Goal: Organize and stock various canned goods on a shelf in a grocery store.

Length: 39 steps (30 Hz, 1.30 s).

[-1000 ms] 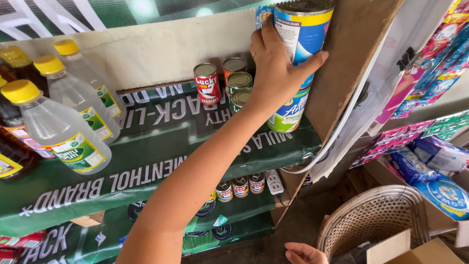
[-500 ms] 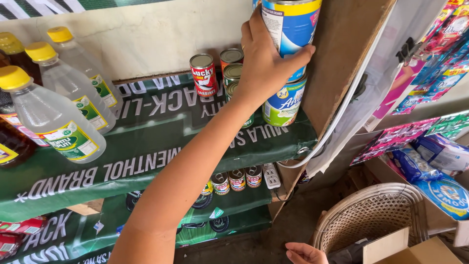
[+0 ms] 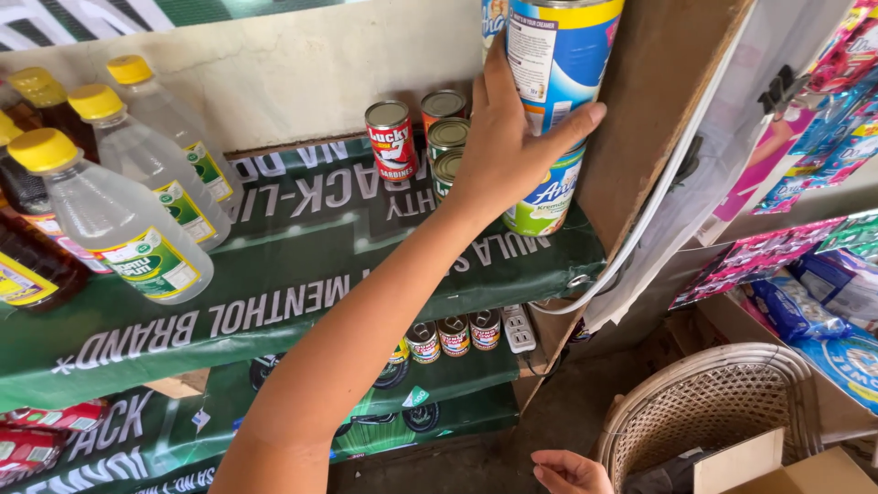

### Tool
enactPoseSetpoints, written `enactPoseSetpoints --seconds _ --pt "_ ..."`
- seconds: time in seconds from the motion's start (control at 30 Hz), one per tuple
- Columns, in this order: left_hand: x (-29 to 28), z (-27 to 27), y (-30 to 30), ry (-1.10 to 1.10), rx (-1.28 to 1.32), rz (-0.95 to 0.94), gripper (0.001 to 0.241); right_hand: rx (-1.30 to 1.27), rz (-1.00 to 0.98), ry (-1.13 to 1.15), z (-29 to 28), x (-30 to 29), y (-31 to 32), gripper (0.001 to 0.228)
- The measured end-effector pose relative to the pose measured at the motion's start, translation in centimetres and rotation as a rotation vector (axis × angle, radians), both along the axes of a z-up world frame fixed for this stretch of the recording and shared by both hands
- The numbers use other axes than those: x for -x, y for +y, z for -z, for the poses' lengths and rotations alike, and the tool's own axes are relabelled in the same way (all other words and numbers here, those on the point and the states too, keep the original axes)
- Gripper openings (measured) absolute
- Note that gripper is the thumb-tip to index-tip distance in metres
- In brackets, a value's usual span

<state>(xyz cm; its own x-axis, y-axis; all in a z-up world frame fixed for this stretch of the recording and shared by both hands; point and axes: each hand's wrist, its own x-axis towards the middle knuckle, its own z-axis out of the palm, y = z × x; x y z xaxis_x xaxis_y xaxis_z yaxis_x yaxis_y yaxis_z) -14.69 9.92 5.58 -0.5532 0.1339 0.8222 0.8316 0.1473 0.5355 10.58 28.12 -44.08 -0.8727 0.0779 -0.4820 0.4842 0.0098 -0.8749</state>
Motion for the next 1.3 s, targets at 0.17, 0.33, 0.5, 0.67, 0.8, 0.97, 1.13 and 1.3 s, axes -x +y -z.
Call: enactPoseSetpoints --seconds 0.17,0.33,0.5,0.67,0.8,0.97,1.13,1.3 --pt "-0.1 0.4 -0.2 -0.082 0.003 -0.011 0.091 0.027 0.002 -0.037 -3.5 0.3 -1.5 0.029" --pt "0.1 0.6 0.5 -0.065 0.022 -0.105 0.09 0.031 0.004 -0.025 -3.6 0.1 -1.6 0.03" --pt "-0.2 0.7 1.4 0.042 -0.024 -0.218 0.097 -0.007 -0.022 -0.026 -3.9 -0.4 -1.4 0.031" --pt "0.9 -2.4 0.1 -0.083 -0.05 -0.028 0.087 0.028 0.019 -0.084 -2.7 -0.9 -0.5 0.033" --pt "0.9 -3.7 -0.4 -0.089 -0.034 0.119 0.078 0.031 0.003 -0.044 -4.2 -0.9 -0.6 0.029" --pt "0.9 -2.8 0.5 0.062 -0.059 -0.088 0.085 -0.463 -0.184 0.3 -19.8 1.0 -1.6 0.02" --pt "1.1 -1.9 -0.9 0.099 -0.064 -0.094 0.09 -0.505 -0.344 0.857 -36.1 3.8 -2.4 0.042" --pt "0.2 -0.9 -3.0 -0.053 0.1 0.117 0.086 -0.732 0.174 1.246 -48.3 7.7 -4.7 0.036"
